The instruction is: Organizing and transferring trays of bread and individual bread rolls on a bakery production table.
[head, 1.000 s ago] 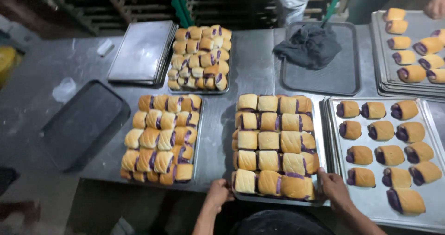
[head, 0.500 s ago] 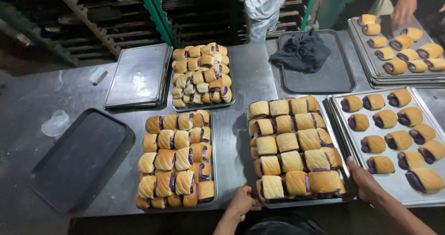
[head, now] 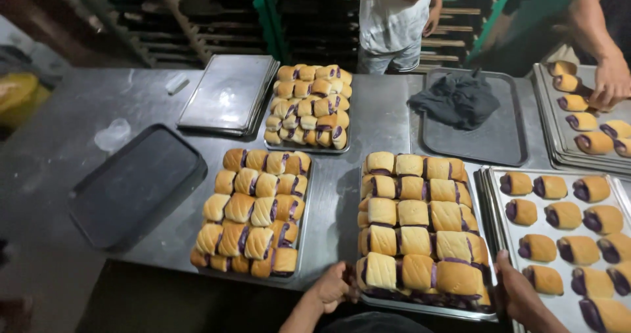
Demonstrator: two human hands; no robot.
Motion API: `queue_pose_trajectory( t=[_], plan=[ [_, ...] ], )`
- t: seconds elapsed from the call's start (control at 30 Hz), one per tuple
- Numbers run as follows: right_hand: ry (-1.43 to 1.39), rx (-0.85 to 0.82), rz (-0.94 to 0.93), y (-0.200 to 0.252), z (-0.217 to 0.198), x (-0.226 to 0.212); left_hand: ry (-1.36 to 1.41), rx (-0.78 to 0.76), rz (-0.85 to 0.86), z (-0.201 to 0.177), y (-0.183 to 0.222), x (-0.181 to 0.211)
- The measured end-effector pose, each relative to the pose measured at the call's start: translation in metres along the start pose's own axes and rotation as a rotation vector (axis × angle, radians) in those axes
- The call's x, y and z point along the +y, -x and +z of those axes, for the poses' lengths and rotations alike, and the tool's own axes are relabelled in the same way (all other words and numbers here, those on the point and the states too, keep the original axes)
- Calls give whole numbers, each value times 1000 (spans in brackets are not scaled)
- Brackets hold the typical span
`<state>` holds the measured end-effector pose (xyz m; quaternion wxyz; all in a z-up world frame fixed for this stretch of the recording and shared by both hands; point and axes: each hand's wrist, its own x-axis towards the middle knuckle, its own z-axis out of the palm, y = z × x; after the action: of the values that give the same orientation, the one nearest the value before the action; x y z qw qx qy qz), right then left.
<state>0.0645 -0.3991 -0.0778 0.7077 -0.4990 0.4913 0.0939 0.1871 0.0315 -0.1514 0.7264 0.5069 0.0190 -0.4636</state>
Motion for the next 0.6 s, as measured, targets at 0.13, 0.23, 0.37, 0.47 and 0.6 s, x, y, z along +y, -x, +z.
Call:
queue_pose_trajectory(
  t=[0.13,0.23,0.37,0.47,0.6],
  plan=[
    [-100,-98,-79,-58,-32,17,-1,-21,-23,27,8,16],
    [-220,14,-135,-50,-24,17,-136,-25,74,42,7,11],
    [-175,118,-200,-12,-8,-4,-147,25,95,58,16,10],
    [-79,205,-270,-25,-17,-2,-155,64,68,63,18,8],
    [23,238,-285,-9,-11,-15,-152,94,116,74,34,18]
  ],
)
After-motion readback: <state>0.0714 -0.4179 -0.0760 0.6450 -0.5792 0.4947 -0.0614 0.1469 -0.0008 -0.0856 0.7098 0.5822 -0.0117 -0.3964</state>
